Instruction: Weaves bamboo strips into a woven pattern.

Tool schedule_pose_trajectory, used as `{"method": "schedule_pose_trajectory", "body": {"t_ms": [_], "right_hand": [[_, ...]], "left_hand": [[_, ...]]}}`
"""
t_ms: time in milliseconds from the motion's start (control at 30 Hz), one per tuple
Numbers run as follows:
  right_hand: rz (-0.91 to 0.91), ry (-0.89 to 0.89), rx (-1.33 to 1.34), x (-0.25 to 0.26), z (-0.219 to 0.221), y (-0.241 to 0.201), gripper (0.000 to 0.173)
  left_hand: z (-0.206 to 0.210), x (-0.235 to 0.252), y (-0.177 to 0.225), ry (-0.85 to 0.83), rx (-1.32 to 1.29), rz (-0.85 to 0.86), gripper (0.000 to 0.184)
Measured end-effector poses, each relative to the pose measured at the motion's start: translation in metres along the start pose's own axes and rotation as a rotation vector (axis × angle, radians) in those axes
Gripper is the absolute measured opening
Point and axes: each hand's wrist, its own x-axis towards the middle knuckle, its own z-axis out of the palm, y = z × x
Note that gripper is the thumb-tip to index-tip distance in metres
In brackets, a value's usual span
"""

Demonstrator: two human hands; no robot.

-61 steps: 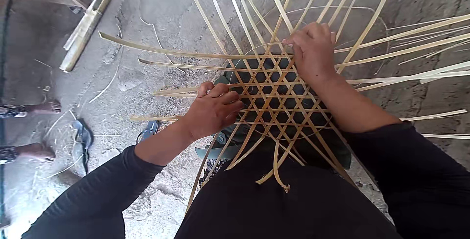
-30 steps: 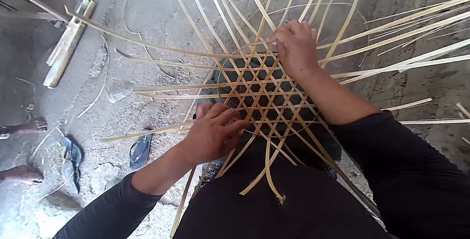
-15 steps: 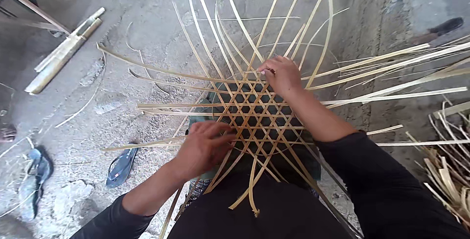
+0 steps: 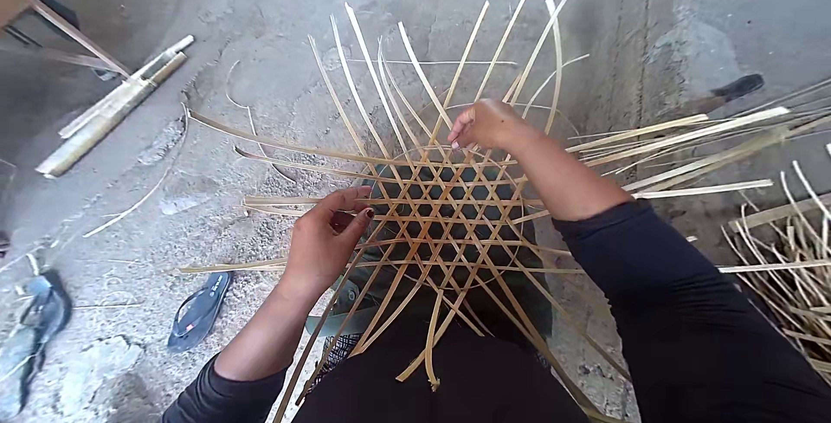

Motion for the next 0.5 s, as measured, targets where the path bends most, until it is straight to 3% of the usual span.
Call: {"method": "schedule_pose_trajectory", "body": {"t_ms": [133, 300, 500], "right_hand": [[-0.084, 0.144, -0.059, -0.022, 0.016, -0.001, 0.013], [-0.225, 0.345, -0.147, -0.042, 0.036, 0.01, 0.02], [-0.258, 0.487, -0.044, -0.047, 0.049, 0.019, 0.028]], "left_hand": [[0.009, 0.003, 0.014, 0.074, -0.383, -0.093, 0.031], [0.023, 0.003, -0.001, 0.128, -0.234, -0.054, 0.031], [0.027, 0.0, -0.018, 0.196, -0.125, -0.067, 0.031]]}}
